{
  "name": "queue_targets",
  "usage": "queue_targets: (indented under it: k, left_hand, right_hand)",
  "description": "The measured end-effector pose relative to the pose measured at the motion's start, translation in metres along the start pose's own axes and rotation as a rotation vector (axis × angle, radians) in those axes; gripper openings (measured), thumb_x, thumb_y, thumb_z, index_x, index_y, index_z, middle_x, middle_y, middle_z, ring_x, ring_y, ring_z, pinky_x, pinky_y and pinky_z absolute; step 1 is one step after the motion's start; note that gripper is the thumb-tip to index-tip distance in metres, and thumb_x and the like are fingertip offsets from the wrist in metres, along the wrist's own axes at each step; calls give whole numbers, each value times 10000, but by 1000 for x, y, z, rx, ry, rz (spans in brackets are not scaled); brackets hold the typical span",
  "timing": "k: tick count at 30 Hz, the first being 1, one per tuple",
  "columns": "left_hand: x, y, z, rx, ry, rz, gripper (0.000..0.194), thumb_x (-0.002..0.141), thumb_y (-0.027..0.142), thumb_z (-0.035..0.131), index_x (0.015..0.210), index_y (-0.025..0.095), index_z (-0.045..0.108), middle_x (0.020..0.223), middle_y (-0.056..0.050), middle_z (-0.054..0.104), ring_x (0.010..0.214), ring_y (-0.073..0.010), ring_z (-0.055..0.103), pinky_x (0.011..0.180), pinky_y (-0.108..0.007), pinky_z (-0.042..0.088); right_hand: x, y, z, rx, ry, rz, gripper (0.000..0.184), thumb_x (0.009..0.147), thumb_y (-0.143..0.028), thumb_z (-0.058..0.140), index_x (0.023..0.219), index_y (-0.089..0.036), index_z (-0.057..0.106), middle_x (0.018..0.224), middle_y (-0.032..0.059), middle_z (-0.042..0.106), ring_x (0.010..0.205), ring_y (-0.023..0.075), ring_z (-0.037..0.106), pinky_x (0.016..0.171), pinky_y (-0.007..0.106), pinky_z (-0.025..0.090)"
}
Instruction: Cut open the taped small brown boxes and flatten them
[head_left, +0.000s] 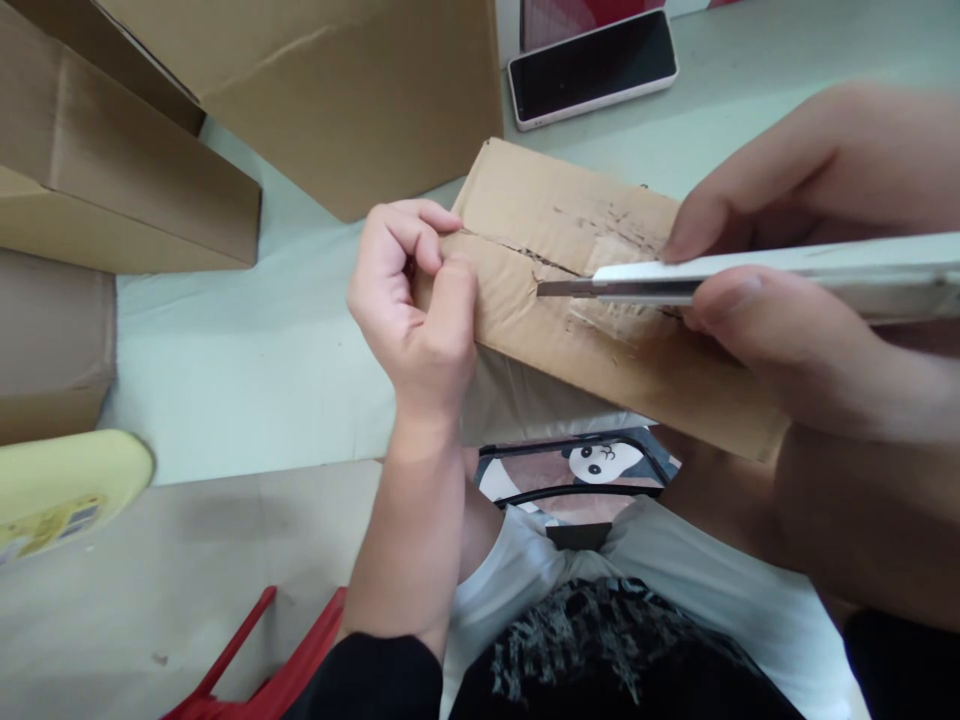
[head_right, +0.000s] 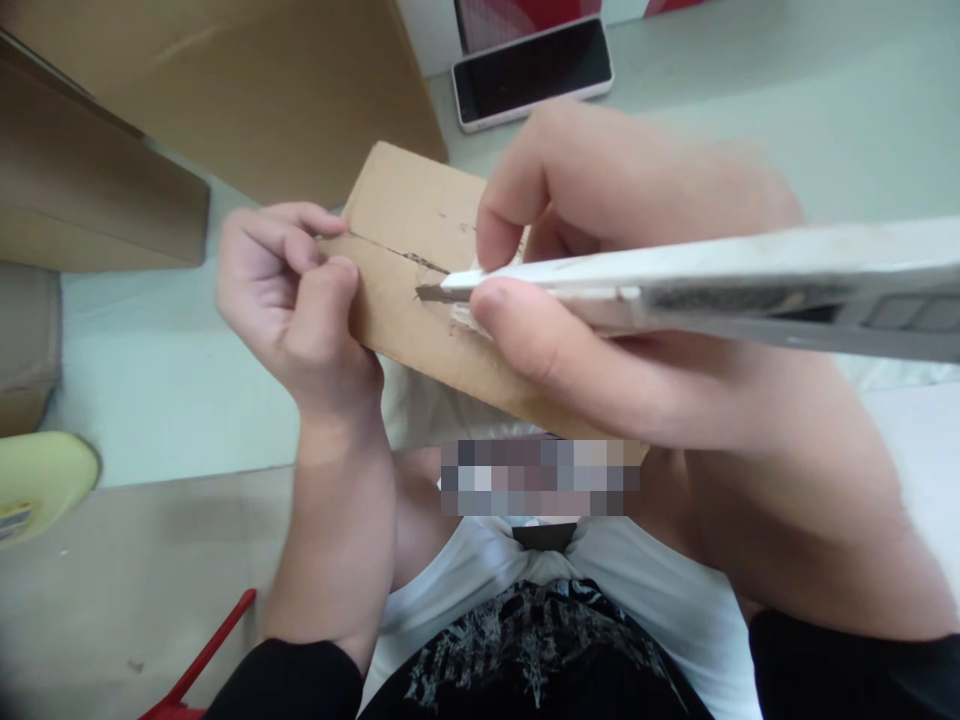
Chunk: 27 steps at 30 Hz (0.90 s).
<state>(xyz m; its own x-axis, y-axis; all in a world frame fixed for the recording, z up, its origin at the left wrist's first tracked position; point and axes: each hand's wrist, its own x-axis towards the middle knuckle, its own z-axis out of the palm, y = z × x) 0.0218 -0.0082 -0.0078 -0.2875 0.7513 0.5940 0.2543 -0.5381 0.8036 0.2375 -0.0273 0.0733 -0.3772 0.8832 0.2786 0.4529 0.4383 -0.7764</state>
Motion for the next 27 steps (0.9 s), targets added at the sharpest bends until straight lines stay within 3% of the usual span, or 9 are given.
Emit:
queue_targets:
  k: [3, 7, 13, 18, 23, 27]
  left_hand:
    - [0, 0, -1, 10, -35, -26, 370, 925, 326, 695, 712, 234, 407, 808, -15, 538, 931, -239, 643, 965, -498, 498]
    - [0, 2, -1, 33, -32, -43, 406, 939, 391, 687, 708, 234, 392, 806, -12, 533, 931, -246, 651, 964, -524, 506]
    - [1, 3, 0, 43, -6, -19, 412, 924, 400, 720, 697, 233, 420, 773, -11, 536, 901, -233, 653, 928, -492, 539]
    - [1, 3, -2, 44, -32, -51, 450, 925, 454, 727, 697, 240, 403, 781, -12, 542, 916, -246, 661, 962, -523, 534]
    - [0, 1, -3, 43, -51, -73, 451, 953, 474, 685, 712, 242, 383, 819, -6, 581, 979, -264, 676, 976, -556, 516]
    - [1, -3, -2, 10, -15, 14, 405, 906, 383, 749, 698, 230, 436, 781, -11, 549, 890, -224, 653, 923, -482, 537]
  right_hand:
    - [3, 0, -4, -50, -70, -61, 134, 1017, -358, 561, 914, -273, 567, 770, -39, 551, 614, 72, 489, 498, 356, 353]
    - [4, 2, -3, -39, -48, -77, 129, 1015, -349, 575, 908, -277, 571, 757, -64, 564, 609, 43, 483, 494, 312, 346]
    - [5, -4, 2, 4, 71, -77, 397, 1033, -550, 554, 801, -233, 612, 684, -59, 587, 564, 28, 476, 471, 299, 323]
    - [3, 0, -2, -20, 3, -93, 138, 995, -321, 624, 877, -255, 596, 745, -63, 586, 598, 53, 480, 486, 309, 342]
    - [3, 3, -3, -63, -52, -82, 143, 1026, -372, 562, 918, -278, 555, 761, -49, 552, 626, 80, 491, 515, 340, 355]
    - [3, -1, -4, -39, -21, -77, 138, 1011, -339, 594, 898, -260, 584, 734, -62, 565, 601, 56, 481, 498, 324, 352]
